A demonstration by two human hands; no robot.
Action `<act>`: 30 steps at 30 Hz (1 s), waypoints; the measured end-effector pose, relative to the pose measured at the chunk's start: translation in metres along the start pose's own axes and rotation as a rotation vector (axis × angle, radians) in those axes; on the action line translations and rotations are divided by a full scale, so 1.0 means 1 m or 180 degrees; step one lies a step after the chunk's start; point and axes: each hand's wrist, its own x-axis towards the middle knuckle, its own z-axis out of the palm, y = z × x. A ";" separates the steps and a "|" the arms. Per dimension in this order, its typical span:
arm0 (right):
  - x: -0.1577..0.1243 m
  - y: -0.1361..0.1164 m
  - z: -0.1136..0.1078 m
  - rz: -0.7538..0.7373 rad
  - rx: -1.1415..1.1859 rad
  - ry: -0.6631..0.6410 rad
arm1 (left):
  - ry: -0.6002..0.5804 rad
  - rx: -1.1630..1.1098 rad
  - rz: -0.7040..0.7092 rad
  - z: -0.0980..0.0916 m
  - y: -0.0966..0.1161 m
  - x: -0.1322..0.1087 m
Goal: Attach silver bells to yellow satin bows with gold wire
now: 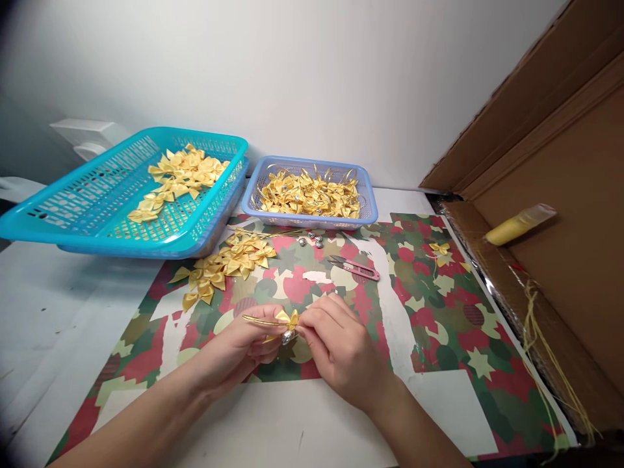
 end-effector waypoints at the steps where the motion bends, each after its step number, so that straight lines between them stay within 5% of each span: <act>1: 0.000 0.000 0.000 -0.0001 -0.0001 0.0009 | 0.0035 -0.0017 -0.0003 0.000 0.000 0.000; 6: 0.000 -0.001 0.006 0.0350 0.0275 0.0188 | 0.0077 -0.0066 -0.0003 0.000 -0.002 0.000; 16: -0.004 0.001 0.025 0.2177 0.2415 0.0316 | 0.0397 0.0105 0.0596 0.006 -0.001 -0.003; 30: -0.003 0.000 0.022 0.2087 0.1795 0.0563 | 0.0739 0.0725 0.0978 0.002 -0.004 0.000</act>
